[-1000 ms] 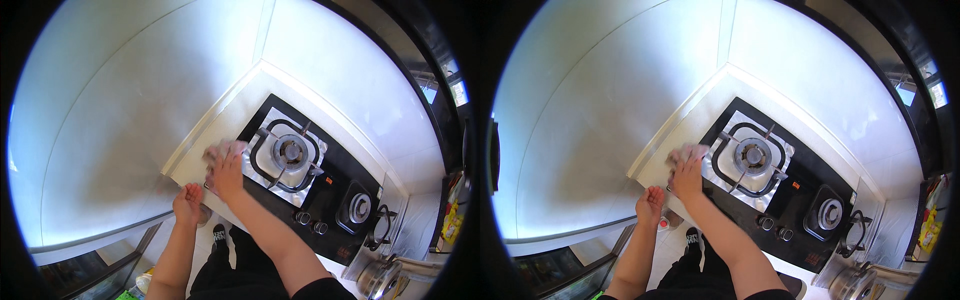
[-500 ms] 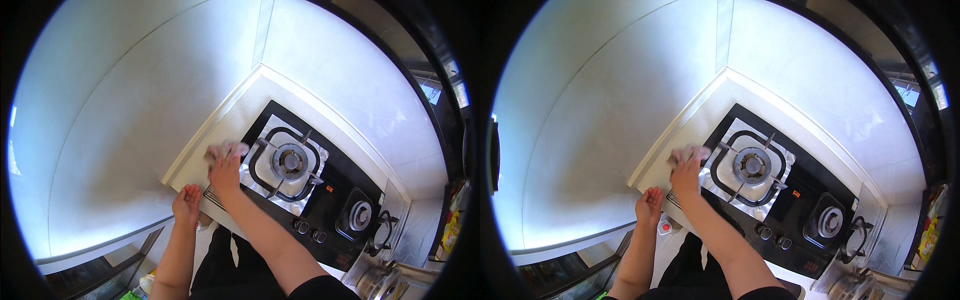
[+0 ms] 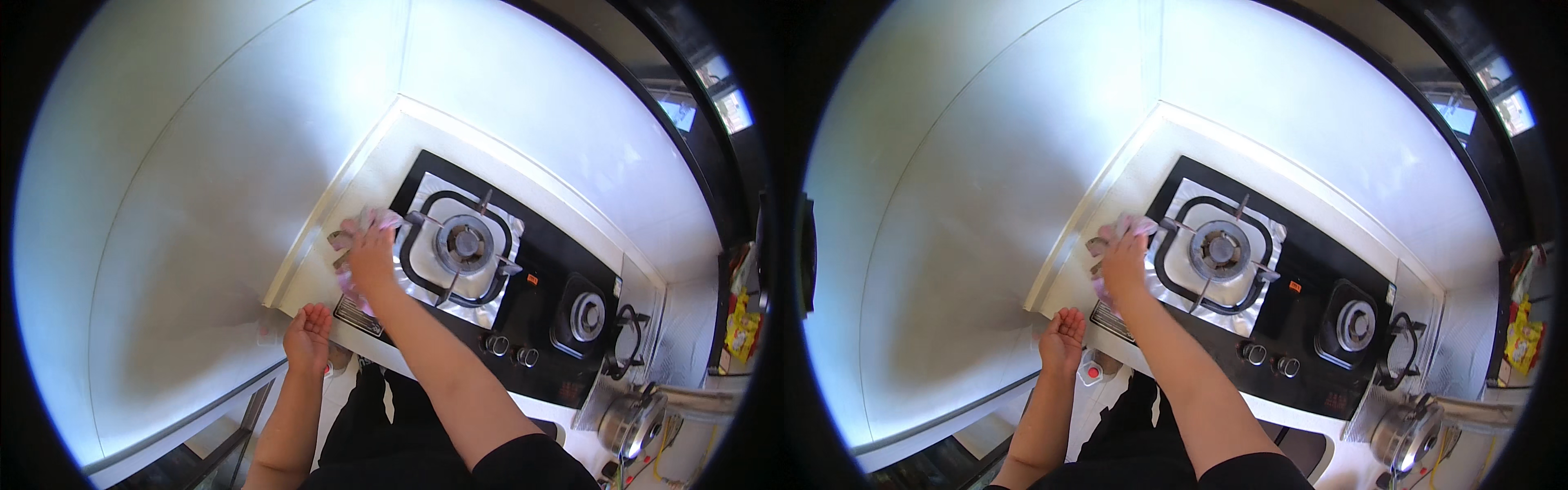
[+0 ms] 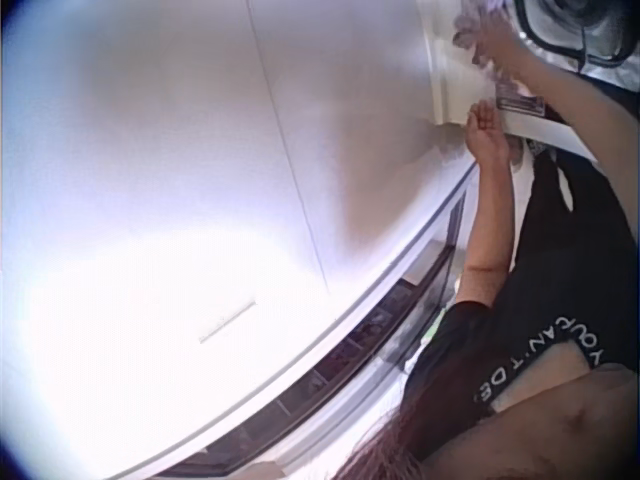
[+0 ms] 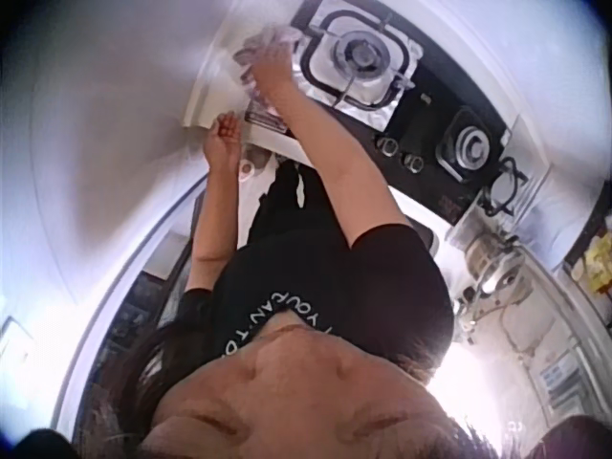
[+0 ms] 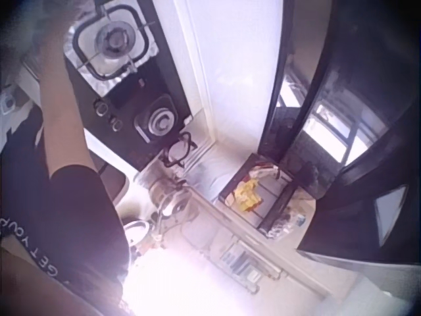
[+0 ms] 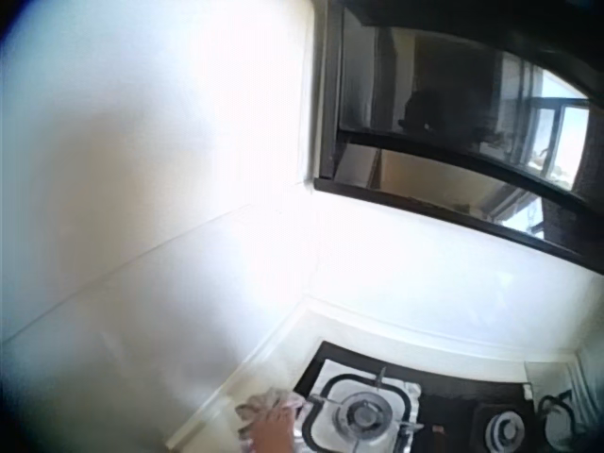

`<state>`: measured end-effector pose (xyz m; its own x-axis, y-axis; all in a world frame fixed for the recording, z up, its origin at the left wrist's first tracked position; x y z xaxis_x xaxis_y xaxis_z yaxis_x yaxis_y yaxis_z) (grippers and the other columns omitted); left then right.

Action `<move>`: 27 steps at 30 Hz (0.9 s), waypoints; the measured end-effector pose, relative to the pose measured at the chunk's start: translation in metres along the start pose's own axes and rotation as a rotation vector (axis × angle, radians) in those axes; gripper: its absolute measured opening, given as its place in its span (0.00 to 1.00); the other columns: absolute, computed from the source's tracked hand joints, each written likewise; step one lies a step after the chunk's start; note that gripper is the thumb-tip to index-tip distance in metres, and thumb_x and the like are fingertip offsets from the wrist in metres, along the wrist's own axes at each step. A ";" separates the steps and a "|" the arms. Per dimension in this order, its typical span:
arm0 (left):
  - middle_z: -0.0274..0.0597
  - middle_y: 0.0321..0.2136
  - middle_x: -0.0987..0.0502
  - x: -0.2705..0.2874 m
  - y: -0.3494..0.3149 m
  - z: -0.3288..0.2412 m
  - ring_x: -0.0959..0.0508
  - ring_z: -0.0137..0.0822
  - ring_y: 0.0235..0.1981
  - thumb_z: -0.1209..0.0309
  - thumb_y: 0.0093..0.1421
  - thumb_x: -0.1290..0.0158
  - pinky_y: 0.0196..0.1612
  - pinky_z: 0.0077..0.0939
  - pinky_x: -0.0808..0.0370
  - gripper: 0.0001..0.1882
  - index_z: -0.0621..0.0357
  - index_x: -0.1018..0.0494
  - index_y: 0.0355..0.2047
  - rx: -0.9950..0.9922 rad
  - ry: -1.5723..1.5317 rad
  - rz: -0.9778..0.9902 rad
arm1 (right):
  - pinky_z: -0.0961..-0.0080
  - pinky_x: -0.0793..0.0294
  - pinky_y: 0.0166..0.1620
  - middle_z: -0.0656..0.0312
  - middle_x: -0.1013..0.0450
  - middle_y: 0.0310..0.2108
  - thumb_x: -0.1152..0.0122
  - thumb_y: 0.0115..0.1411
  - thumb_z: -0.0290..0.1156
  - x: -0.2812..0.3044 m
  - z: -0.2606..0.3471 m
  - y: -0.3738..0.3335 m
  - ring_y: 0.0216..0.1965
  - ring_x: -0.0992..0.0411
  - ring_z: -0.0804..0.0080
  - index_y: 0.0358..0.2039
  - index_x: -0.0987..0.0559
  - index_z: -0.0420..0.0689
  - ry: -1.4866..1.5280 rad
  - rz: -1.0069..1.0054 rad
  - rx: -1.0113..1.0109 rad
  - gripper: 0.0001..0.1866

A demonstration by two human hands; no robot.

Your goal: The person unscrews and screws the cap of a bottle, puts a lid on a pan, and wipes the stove and the wall with a cloth. They rinse the cloth in a sink before continuing to wipe the wall and the range hood.

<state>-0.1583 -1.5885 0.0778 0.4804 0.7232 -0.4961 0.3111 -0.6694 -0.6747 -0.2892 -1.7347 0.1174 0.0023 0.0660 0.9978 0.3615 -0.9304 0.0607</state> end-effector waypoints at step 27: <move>0.48 0.37 0.24 -0.045 -0.032 0.068 0.23 0.40 0.38 0.65 0.65 0.56 0.48 0.35 0.25 0.14 0.65 0.31 0.42 0.157 0.213 0.229 | 0.44 0.49 0.61 0.51 0.42 0.60 0.48 0.53 0.30 -0.008 0.008 -0.206 0.62 0.45 0.48 0.50 0.28 0.49 0.362 -0.082 -0.049 0.22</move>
<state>-0.2457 -1.5883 0.0846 0.6884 0.4946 -0.5306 0.0533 -0.7640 -0.6430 -0.3564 -1.5402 0.0966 -0.3580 0.0174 0.9335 0.3017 -0.9441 0.1333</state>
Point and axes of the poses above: each hand's wrist, its own y-axis towards the middle knuckle, its own x-axis out of the back of the hand, z = x × y, the point moved 5 cm from there along y, towards the middle knuckle
